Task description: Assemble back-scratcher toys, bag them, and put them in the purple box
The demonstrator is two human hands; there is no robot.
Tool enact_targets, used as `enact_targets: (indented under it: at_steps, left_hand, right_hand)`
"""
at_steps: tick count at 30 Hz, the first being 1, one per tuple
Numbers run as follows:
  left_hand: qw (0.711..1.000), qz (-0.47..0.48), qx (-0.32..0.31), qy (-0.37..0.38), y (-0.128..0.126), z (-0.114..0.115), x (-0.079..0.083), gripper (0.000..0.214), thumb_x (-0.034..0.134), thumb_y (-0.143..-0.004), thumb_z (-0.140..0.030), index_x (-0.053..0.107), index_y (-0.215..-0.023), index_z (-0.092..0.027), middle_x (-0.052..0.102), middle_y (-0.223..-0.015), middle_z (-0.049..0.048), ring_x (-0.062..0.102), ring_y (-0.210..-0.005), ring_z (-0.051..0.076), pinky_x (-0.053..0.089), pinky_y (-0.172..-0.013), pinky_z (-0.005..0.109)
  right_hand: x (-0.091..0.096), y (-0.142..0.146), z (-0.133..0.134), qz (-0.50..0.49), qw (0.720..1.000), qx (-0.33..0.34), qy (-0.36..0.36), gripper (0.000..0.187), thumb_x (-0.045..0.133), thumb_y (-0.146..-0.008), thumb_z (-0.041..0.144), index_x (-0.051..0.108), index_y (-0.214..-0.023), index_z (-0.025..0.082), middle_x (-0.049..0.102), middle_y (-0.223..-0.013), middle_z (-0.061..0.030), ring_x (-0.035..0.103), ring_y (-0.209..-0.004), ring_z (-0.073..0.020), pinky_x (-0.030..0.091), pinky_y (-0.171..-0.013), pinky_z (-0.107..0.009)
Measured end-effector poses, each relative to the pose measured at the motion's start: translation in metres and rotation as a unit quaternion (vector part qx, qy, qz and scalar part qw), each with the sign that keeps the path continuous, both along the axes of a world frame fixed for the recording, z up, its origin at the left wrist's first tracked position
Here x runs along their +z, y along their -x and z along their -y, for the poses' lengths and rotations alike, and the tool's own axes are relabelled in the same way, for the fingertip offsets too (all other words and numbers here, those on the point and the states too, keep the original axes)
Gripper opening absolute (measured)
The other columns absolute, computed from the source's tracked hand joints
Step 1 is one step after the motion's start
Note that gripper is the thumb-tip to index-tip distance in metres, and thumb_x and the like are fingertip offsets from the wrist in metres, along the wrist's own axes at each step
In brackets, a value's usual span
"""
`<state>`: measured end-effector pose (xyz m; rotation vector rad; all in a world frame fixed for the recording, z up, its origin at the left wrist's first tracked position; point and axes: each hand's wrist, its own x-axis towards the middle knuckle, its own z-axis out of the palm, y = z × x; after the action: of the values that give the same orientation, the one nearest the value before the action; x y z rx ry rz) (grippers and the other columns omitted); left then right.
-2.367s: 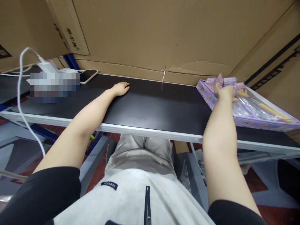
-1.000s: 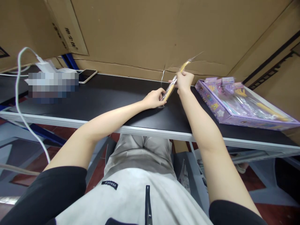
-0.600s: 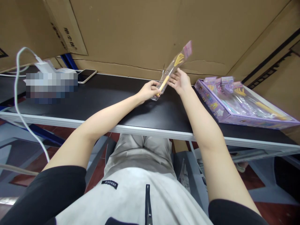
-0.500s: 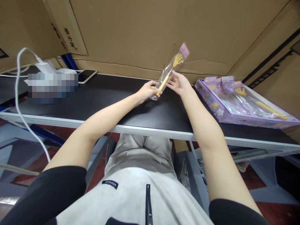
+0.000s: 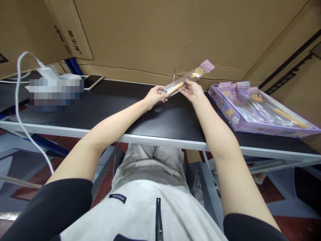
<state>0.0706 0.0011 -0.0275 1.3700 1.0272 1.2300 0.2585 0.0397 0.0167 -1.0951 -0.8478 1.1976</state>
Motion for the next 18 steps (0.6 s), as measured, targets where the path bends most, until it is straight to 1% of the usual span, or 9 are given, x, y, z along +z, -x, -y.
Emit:
enact_targets:
  at_steps: [4, 8, 10, 13, 15, 18]
  left_hand:
    - [1.0, -0.014, 0.018, 0.012, 0.001, 0.001, 0.003, 0.036, 0.08, -0.087, -0.007, 0.061, -0.117, -0.014, 0.076, -0.087, 0.0059, 0.076, -0.079, 0.018, 0.062, -0.085, 0.034]
    - [0.999, -0.018, 0.013, 0.028, 0.002, 0.002, 0.006, 0.03, 0.076, -0.09, -0.005, 0.061, -0.114, -0.015, 0.076, -0.087, 0.0064, 0.078, -0.08, 0.019, 0.062, -0.083, 0.034]
    - [0.999, -0.024, 0.01, 0.036, 0.003, 0.002, 0.006, 0.031, 0.075, -0.089, -0.004, 0.06, -0.114, -0.016, 0.077, -0.089, 0.0068, 0.079, -0.081, 0.02, 0.063, -0.084, 0.035]
    - [0.998, -0.034, 0.004, 0.048, 0.003, 0.003, 0.007, 0.034, 0.072, -0.089, 0.0, 0.059, -0.116, -0.015, 0.077, -0.086, 0.0062, 0.081, -0.082, 0.022, 0.064, -0.089, 0.039]
    - [0.998, -0.043, -0.01, 0.053, 0.004, 0.005, 0.009, 0.036, 0.07, -0.087, 0.003, 0.058, -0.116, -0.015, 0.076, -0.081, 0.0052, 0.08, -0.081, 0.022, 0.064, -0.09, 0.039]
    - [0.996, -0.06, -0.036, 0.062, 0.004, 0.01, 0.012, 0.034, 0.066, -0.088, 0.006, 0.057, -0.114, -0.014, 0.074, -0.076, 0.0037, 0.078, -0.075, 0.02, 0.064, -0.087, 0.037]
  right_hand:
    - [-0.003, 0.001, -0.003, -0.014, 1.0, -0.003, 0.004, 0.022, 0.076, -0.087, 0.026, 0.055, -0.096, 0.024, 0.064, -0.079, -0.0004, 0.072, -0.084, -0.0201, 0.07, -0.083, -0.043]
    - [-0.003, 0.0, -0.003, -0.013, 1.0, -0.004, 0.01, 0.022, 0.075, -0.087, 0.024, 0.055, -0.095, 0.024, 0.064, -0.079, -0.0001, 0.072, -0.083, -0.0197, 0.07, -0.084, -0.043]
    - [-0.002, -0.003, -0.002, -0.004, 1.0, -0.007, 0.007, 0.025, 0.078, -0.087, 0.029, 0.054, -0.096, 0.025, 0.065, -0.079, 0.0001, 0.072, -0.083, -0.0203, 0.069, -0.084, -0.045]
    - [-0.001, -0.011, -0.004, 0.003, 1.0, -0.022, -0.001, 0.033, 0.077, -0.09, 0.048, 0.053, -0.098, 0.026, 0.068, -0.082, -0.0001, 0.073, -0.082, -0.0217, 0.069, -0.082, -0.047]
    - [-0.002, -0.019, -0.008, -0.01, 0.999, -0.038, -0.001, 0.035, 0.07, -0.094, 0.057, 0.053, -0.099, 0.027, 0.07, -0.085, -0.001, 0.074, -0.084, -0.0219, 0.069, -0.081, -0.047]
    - [-0.005, -0.032, -0.018, -0.045, 0.997, -0.055, 0.003, 0.032, 0.058, -0.101, 0.058, 0.055, -0.1, 0.026, 0.073, -0.092, -0.0032, 0.075, -0.087, -0.0207, 0.068, -0.083, -0.043]
